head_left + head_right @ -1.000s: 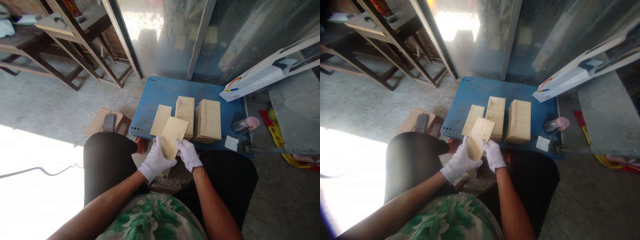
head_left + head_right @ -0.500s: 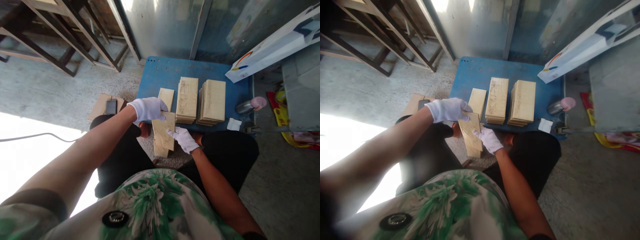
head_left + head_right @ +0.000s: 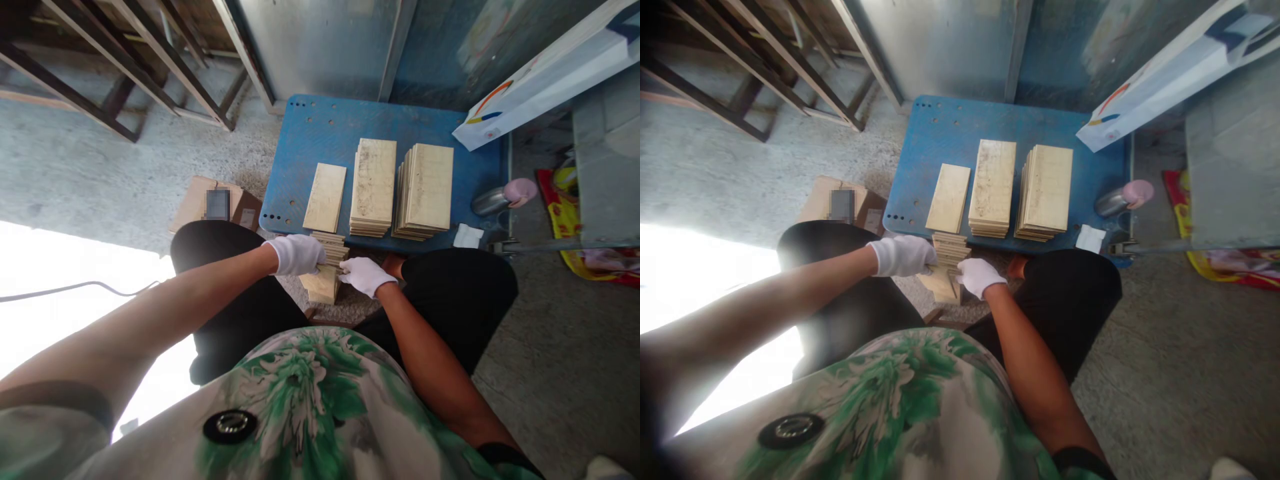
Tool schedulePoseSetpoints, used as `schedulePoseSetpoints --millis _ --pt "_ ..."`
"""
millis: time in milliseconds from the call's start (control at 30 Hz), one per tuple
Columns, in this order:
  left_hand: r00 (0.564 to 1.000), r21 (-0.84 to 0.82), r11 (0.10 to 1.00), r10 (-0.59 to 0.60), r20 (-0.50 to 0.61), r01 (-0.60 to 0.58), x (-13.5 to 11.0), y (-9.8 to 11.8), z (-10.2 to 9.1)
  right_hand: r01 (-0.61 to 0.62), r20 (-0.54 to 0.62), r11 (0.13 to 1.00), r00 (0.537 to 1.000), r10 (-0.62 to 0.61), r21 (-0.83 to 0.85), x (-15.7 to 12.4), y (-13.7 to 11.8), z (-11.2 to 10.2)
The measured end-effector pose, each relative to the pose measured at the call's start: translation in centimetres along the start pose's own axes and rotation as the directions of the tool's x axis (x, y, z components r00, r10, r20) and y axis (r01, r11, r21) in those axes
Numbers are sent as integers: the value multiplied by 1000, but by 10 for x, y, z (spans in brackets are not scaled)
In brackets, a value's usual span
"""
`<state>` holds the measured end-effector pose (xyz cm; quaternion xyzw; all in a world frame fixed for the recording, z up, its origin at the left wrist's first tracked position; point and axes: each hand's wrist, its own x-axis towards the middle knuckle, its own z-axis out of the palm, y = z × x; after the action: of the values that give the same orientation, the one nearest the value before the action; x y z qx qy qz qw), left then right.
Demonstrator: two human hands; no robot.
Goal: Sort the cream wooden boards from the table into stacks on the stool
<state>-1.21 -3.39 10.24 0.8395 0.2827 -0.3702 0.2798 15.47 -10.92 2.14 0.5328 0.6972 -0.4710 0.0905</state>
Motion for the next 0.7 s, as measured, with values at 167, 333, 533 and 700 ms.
schedulePoseSetpoints --millis 167,333,533,700 --pt "998 30 998 -48 47 47 30 14 36 -92 -122 995 989 88 -33 -2 4 -6" --pt "994 -14 996 -82 65 83 64 17 69 -109 -115 994 988 107 -11 -3 1 -10" --pt "982 -126 975 -179 52 184 97 11 115 -143 -112 989 983 145 23 -1 1 -9" --pt "957 -275 918 -289 26 284 113 8 147 -145 -117 989 982 146 18 -1 1 -8"
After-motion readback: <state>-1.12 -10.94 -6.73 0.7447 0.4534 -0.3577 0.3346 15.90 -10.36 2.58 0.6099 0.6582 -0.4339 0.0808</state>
